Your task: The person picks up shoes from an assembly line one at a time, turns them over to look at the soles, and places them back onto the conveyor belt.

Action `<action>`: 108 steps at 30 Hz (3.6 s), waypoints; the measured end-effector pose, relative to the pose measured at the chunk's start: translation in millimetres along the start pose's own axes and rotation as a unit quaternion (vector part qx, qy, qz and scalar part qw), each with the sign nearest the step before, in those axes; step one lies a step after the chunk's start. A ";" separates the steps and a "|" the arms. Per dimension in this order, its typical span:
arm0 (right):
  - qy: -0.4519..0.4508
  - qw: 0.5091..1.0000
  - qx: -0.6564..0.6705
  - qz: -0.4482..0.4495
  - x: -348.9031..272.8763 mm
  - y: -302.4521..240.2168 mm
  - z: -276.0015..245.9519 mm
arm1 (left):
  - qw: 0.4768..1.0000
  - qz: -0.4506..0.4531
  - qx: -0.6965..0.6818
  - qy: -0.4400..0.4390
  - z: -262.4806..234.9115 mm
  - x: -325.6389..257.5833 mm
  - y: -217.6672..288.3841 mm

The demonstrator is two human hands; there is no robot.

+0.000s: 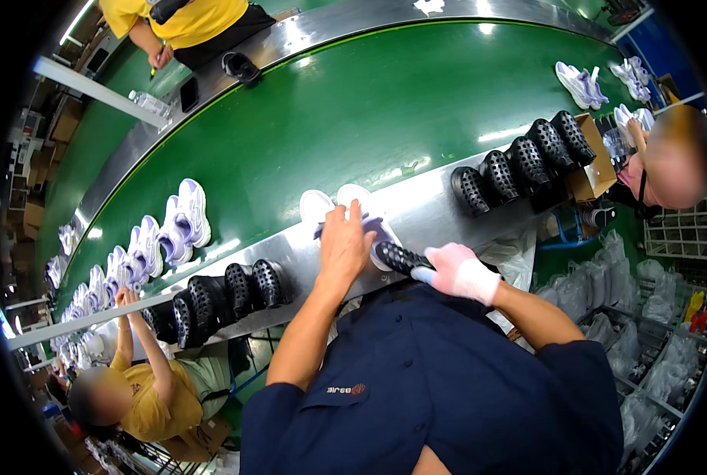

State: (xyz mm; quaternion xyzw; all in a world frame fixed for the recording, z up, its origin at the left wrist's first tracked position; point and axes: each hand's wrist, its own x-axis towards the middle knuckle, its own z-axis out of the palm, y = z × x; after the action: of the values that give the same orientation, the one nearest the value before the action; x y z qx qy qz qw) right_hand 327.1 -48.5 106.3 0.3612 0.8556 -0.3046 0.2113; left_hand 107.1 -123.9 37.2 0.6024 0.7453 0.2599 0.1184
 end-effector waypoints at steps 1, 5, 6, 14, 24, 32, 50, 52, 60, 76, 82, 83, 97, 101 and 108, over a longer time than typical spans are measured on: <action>0.015 1.000 0.004 0.006 14.5 -5.0 5.2 | 0.999 -0.001 0.015 -0.045 20.4 2.8 -12.9; 0.050 0.996 -0.029 0.074 40.7 -30.5 2.8 | 0.994 0.064 -0.030 -0.087 48.0 31.2 -8.6; 0.056 0.993 -0.025 0.100 49.8 -30.8 1.7 | 0.989 0.089 -0.057 -0.101 46.4 37.9 1.9; 0.234 0.969 -0.013 0.074 85.2 39.7 60.4 | 0.975 -0.060 -0.214 -0.006 64.7 33.1 1.9; 0.181 0.973 0.010 0.145 135.1 45.0 54.5 | 0.951 -0.255 -0.172 -0.041 111.4 21.6 10.7; 0.140 0.979 -0.011 0.147 140.2 49.5 59.4 | 0.990 -0.067 -0.112 0.046 72.9 30.4 12.2; 0.103 0.981 0.006 0.166 138.3 40.6 42.4 | 0.960 -0.234 -0.149 -0.042 14.5 -69.4 34.8; 0.098 0.981 -0.009 0.166 140.4 36.2 42.7 | 0.954 -0.297 -0.009 0.038 3.1 -88.6 32.5; 0.152 0.982 -0.032 0.109 139.6 34.3 48.5 | 0.984 -0.140 -0.105 0.046 63.6 -71.6 -7.4; 0.037 0.985 0.143 -0.094 82.2 -63.5 18.5 | 0.874 -0.326 0.222 0.284 -100.5 -193.6 -122.7; -0.053 0.837 0.541 -0.069 54.4 -125.9 4.1 | 0.924 -0.170 0.126 0.319 -141.6 -143.9 -16.5; -0.089 0.760 0.639 -0.077 53.8 -132.6 12.5 | 0.935 -0.143 0.092 0.310 -131.3 -135.3 -3.5; 0.108 0.966 0.216 -0.096 29.7 -79.6 13.8 | 0.726 -0.337 -0.580 0.151 -14.2 -74.8 -27.4; 0.091 0.988 0.012 -0.121 10.4 -67.3 12.5 | 0.728 -0.381 -0.550 0.150 19.4 -66.6 -14.5; 0.059 0.997 -0.040 -0.041 16.6 -46.6 19.7 | 0.745 -0.368 -0.552 0.065 40.9 -46.7 -9.1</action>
State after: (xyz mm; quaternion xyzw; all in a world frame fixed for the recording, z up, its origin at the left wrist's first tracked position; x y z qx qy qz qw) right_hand 284.3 -79.4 99.5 0.3349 0.8920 -0.2569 0.1618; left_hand 131.0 -160.0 -8.2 0.0923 0.6412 0.6006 0.4686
